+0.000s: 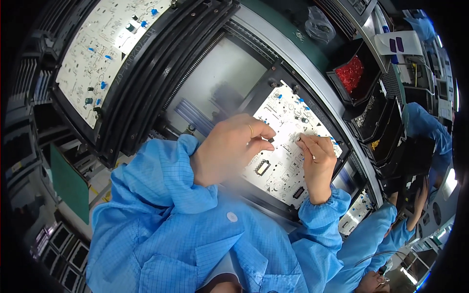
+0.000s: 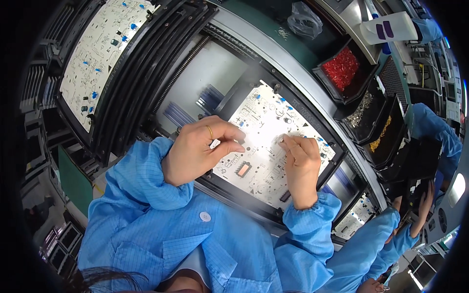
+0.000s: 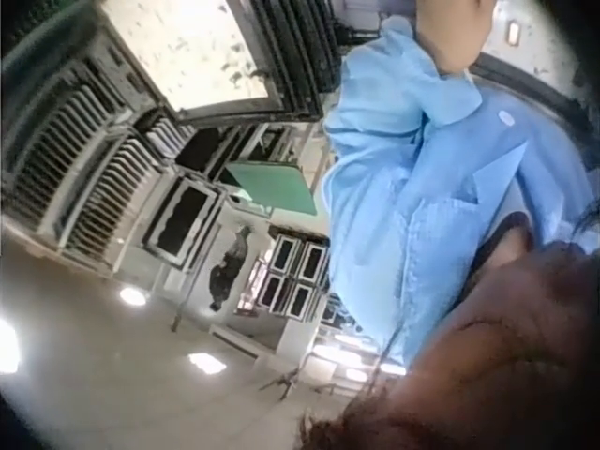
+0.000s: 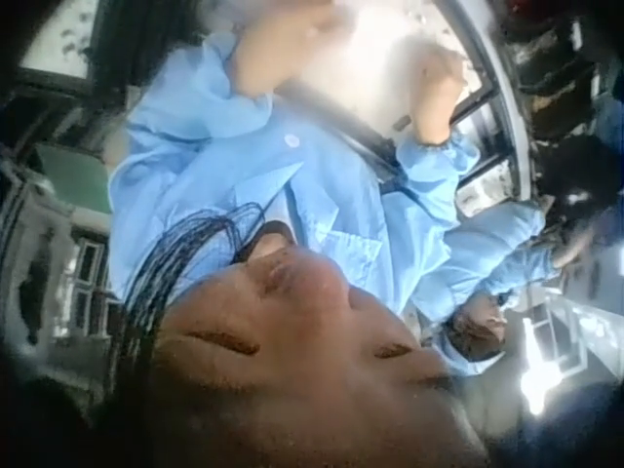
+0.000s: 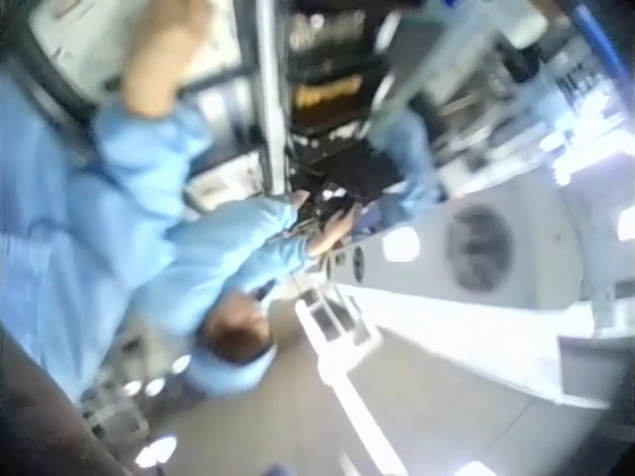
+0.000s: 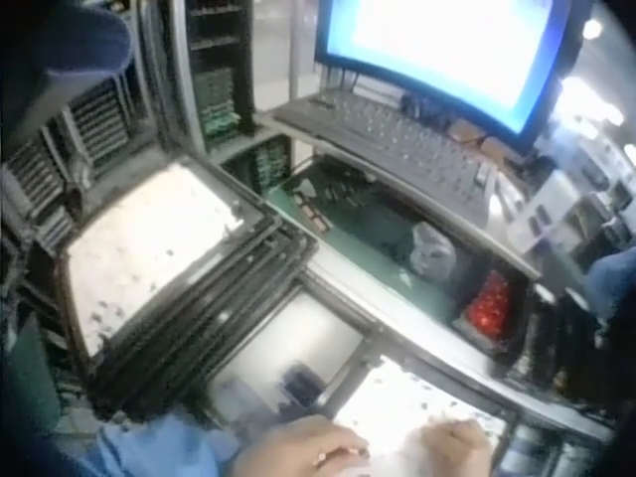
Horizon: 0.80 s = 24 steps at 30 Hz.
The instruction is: The person inserts electronic components into a circuit board by hand, moves the board along the conveyor, loads another board into the workspace, and inserts additional components into it.
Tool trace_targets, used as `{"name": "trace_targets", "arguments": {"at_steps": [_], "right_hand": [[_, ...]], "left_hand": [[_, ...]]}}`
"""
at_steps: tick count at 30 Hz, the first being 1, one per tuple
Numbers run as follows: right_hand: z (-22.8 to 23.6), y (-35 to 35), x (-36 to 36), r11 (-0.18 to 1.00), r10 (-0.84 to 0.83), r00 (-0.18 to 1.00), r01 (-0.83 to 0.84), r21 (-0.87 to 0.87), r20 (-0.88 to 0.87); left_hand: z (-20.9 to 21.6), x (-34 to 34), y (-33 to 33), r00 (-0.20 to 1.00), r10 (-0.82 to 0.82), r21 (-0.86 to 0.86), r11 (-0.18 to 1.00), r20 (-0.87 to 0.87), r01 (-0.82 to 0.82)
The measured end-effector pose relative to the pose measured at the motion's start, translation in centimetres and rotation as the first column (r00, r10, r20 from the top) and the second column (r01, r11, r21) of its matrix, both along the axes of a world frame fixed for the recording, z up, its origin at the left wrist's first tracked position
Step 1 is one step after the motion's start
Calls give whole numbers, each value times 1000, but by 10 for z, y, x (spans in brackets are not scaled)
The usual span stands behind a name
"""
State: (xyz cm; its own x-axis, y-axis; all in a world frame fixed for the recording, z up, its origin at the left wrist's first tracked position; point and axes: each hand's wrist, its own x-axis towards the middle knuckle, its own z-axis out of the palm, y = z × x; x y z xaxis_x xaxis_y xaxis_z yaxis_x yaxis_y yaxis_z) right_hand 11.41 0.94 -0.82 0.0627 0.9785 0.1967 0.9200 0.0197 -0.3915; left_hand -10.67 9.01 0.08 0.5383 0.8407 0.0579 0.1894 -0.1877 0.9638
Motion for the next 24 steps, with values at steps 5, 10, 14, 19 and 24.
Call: {"name": "trace_targets", "arguments": {"at_steps": [5, 10, 14, 19, 24], "right_hand": [[3, -2, 1, 1000, -16, 1000, 16, -8, -12], [31, 4, 29, 983, -175, 984, 173, 66, 20], [47, 30, 94, 884, -409, 901, 352, 309, 146], [26, 57, 162, 954, -292, 915, 258, 154, 276], [5, 70, 175, 969, -242, 927, 244, 28, 288]], "left_hand": [[-2, 1, 0, 1000, 0, 74, 997, -9, 0], [-7, 5, -1, 1000, -14, 108, 994, -11, 15], [-6, 9, 0, 999, -48, 155, 987, -23, 51], [-5, 15, 1, 994, -74, 130, 988, -81, 85], [-2, 29, 14, 990, -91, 47, 994, -109, 97]]}}
